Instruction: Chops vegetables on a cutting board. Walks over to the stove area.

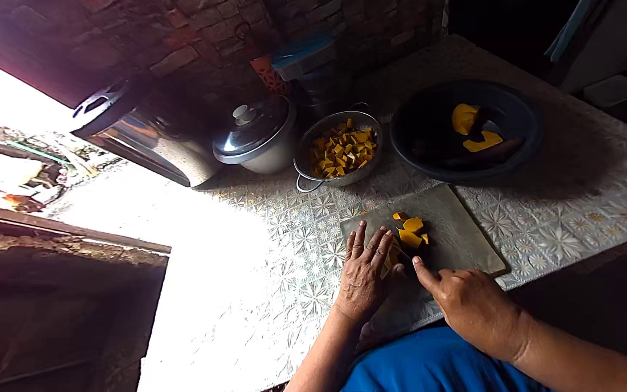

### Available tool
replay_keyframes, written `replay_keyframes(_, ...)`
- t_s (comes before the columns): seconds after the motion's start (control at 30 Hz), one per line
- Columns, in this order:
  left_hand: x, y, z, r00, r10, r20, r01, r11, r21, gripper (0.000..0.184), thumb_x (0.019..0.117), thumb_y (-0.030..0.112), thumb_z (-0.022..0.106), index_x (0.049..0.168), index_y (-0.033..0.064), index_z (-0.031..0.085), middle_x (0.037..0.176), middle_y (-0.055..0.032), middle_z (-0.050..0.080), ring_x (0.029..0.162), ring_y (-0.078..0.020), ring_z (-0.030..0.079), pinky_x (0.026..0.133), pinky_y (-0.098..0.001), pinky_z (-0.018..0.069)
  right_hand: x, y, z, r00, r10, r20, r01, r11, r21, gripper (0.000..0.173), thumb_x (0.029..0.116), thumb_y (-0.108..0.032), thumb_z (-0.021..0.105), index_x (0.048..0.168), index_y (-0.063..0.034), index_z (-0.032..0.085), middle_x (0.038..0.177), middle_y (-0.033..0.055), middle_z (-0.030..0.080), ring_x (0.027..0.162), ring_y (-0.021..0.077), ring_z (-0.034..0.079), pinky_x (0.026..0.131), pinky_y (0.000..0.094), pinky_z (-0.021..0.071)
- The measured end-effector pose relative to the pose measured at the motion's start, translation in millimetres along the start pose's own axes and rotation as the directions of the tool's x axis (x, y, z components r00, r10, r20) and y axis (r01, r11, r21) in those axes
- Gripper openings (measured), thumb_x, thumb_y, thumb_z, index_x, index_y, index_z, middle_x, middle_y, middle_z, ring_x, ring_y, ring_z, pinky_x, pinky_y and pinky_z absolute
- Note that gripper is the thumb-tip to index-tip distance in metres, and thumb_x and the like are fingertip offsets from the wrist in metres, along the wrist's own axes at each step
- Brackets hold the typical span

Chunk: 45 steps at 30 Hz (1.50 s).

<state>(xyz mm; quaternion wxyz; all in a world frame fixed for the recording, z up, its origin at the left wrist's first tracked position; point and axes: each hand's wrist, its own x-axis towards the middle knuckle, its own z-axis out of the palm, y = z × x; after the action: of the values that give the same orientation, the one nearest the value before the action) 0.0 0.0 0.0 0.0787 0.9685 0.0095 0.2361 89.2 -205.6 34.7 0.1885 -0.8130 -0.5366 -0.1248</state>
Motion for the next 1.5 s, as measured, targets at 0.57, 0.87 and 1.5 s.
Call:
replay_keyframes(0.57, -3, -12, 18, 0.992, -0.09, 0.087, 0.095, 0.994, -0.053, 0.079, 0.1056, 0.06, 0.02, 0.146, 0.0026, 0.056, 0.147, -0.011, 0.06, 0.145, -0.0441, 0.042, 0.118, -0.0611, 0.0303, 11, 11, 27, 0.976, 0.07, 0.207, -0.084, 0.995, 0.059, 0.043, 0.0901, -0.006, 0.061, 0.132, -0.0001, 0.067, 0.058, 0.011, 0.061, 0.05, 0.03, 0.064, 0.046, 0.0426, 0.0514)
replay_keyframes(0.87, -17, 1, 9, 0.975, -0.17, -0.143, 0.168, 0.985, -0.027, 0.056, 0.0886, 0.058, 0.063, 0.102, 0.0036, 0.071, 0.101, -0.0141, 0.073, 0.103, -0.0324, 0.069, 0.095, -0.047, 0.0536, -1, 16, 33, 0.989, 0.106, -0.1, -0.094, 0.988, 0.12, 0.039, 0.0918, -0.014, 0.054, 0.123, -0.0025, 0.074, 0.05, 0.0062, 0.054, 0.04, 0.0256, 0.056, 0.039, 0.0389, 0.0452)
replay_keyframes(1.5, -18, 8, 8, 0.948, -0.196, -0.252, 0.175, 0.979, -0.104, 0.041, 0.0871, 0.04, 0.071, 0.106, 0.0043, 0.068, 0.105, -0.0139, 0.071, 0.107, -0.029, 0.066, 0.098, -0.0417, 0.0514, -6, 9, 16, 0.985, -0.087, -0.15, 0.093, 0.995, 0.036, 0.039, 0.0907, -0.007, 0.053, 0.122, -0.0072, 0.076, 0.054, 0.0051, 0.053, 0.042, 0.022, 0.052, 0.041, 0.0334, 0.0404)
